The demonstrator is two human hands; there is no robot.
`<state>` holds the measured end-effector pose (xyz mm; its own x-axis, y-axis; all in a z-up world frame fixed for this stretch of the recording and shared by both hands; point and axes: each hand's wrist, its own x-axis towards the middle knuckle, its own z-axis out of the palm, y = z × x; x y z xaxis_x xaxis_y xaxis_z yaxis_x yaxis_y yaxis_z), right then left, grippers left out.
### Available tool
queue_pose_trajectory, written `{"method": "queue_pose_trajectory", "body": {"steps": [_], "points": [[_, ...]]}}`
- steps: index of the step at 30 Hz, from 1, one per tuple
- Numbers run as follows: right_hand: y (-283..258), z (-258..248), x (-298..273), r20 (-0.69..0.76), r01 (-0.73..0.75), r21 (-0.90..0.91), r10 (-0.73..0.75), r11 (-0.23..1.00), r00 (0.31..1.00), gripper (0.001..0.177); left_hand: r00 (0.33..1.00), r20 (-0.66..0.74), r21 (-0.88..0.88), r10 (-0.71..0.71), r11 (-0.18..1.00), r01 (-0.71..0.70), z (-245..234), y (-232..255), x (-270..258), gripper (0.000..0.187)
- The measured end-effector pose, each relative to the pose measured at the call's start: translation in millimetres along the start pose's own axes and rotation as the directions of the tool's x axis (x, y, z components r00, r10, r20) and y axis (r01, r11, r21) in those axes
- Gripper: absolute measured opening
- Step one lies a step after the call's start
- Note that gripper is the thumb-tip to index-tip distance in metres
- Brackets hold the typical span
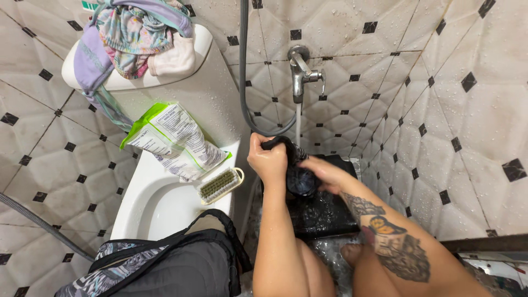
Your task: The person washes a bag by hand under a faucet, scrubbing the interior and exterior surfaces with a brush and soap, and rinsing it thoroughly.
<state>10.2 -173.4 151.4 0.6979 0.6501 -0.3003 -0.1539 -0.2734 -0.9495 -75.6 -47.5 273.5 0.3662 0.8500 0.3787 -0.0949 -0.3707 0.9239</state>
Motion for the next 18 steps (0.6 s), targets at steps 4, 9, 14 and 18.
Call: {"method": "queue_pose_trajectory", "body": {"steps": [4, 9, 14, 18], "points": [[5.2, 8.5, -5.8, -0.018, -0.302, 0.229, 0.314, 0.925, 0.949, 0.075, 0.999, -0.033, -0.116, 0.007, 0.993, -0.011, 1.7, 3.9, -9.2, 0.018], [33.2, 20.9, 33.5, 0.394, -0.622, 0.684, 0.524, 0.381, 0.755, 0.100, 0.995, -0.055, -0.219, 0.088, 0.971, -0.098, 1.9, -8.2, -0.3, 0.019], [32.9, 23.7, 105.6, -0.142, 0.160, 0.798, -0.077, 0.581, 0.987, 0.038, 0.954, -0.054, -0.448, 0.294, 0.847, -0.286, -21.3, -16.3, 24.4, 0.032], [4.1, -5.4, 82.8, -0.357, 0.132, 0.205, -0.052, 0.970, 0.933, 0.037, 0.927, 0.010, -0.561, 0.376, 0.769, -0.306, -45.9, -32.8, 44.2, 0.029]]}}
